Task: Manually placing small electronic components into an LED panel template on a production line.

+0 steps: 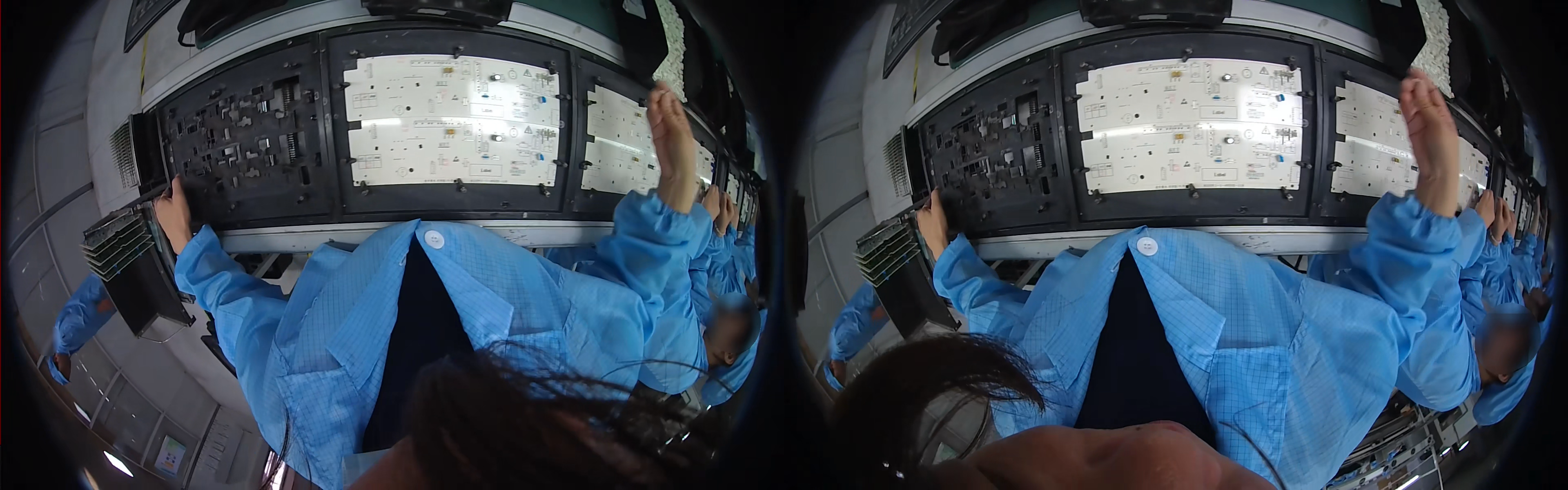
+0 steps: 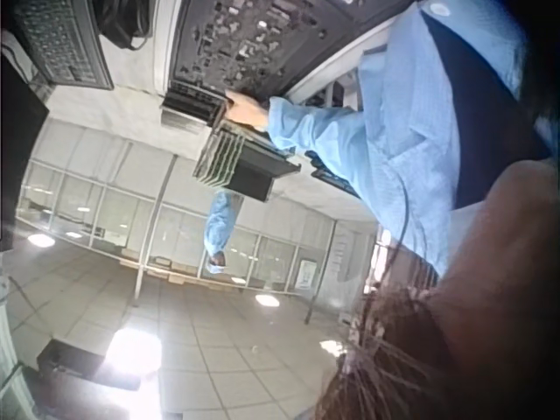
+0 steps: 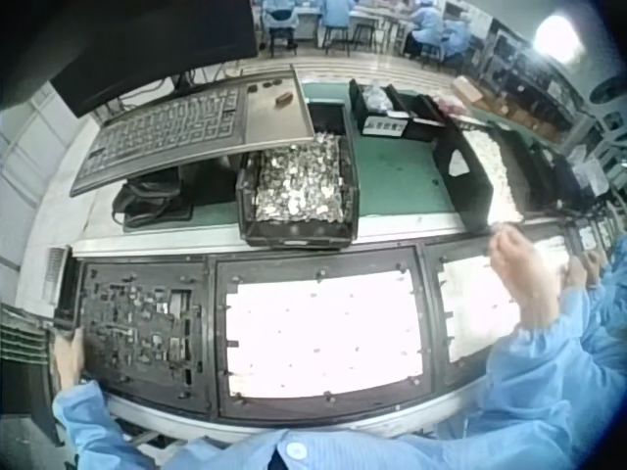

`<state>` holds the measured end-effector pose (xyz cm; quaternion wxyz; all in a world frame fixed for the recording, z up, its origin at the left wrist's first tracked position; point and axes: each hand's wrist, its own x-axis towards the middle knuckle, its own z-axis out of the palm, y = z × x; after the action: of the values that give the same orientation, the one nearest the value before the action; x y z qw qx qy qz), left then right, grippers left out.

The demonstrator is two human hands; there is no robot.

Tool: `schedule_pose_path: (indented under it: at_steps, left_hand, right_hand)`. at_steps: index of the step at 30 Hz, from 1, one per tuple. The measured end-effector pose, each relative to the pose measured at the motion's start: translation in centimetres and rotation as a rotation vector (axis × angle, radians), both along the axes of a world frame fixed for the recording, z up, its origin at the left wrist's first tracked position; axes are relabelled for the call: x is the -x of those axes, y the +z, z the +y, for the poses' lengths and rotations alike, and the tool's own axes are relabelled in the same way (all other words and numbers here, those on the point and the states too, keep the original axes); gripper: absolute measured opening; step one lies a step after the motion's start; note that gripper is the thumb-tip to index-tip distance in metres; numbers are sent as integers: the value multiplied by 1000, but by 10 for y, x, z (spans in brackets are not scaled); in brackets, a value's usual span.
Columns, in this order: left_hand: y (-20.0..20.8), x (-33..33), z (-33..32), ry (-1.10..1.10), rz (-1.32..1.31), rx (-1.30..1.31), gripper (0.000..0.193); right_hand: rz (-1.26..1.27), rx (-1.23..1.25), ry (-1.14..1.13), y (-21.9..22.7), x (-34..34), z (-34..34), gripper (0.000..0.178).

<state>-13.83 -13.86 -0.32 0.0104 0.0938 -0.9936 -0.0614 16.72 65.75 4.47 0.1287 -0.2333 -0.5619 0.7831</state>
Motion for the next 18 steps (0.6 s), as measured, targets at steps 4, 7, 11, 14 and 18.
schedule_pose_path:
  at_steps: [4,7,11,14,18]
  left_hand:
    - [-4,4,-8,-48,-53,-46,64]
    - [2,-3,4,-49,-45,-42,63]
    - [-3,-6,-2,-74,5,-15,63]
    - [-5,-11,-8,-109,-20,-85,62]
    - [1,-17,-4,-172,-27,-167,54]
  right_hand:
    - [-179,-110,64,-15,10,-103,19]
    - [-284,-155,17,-14,36,-169,16]
    - [-441,-514,53,-19,63,-211,17]
    - [-454,-667,-10,-31,81,-234,22]
    - [-598,-817,-33,-30,97,-257,24]
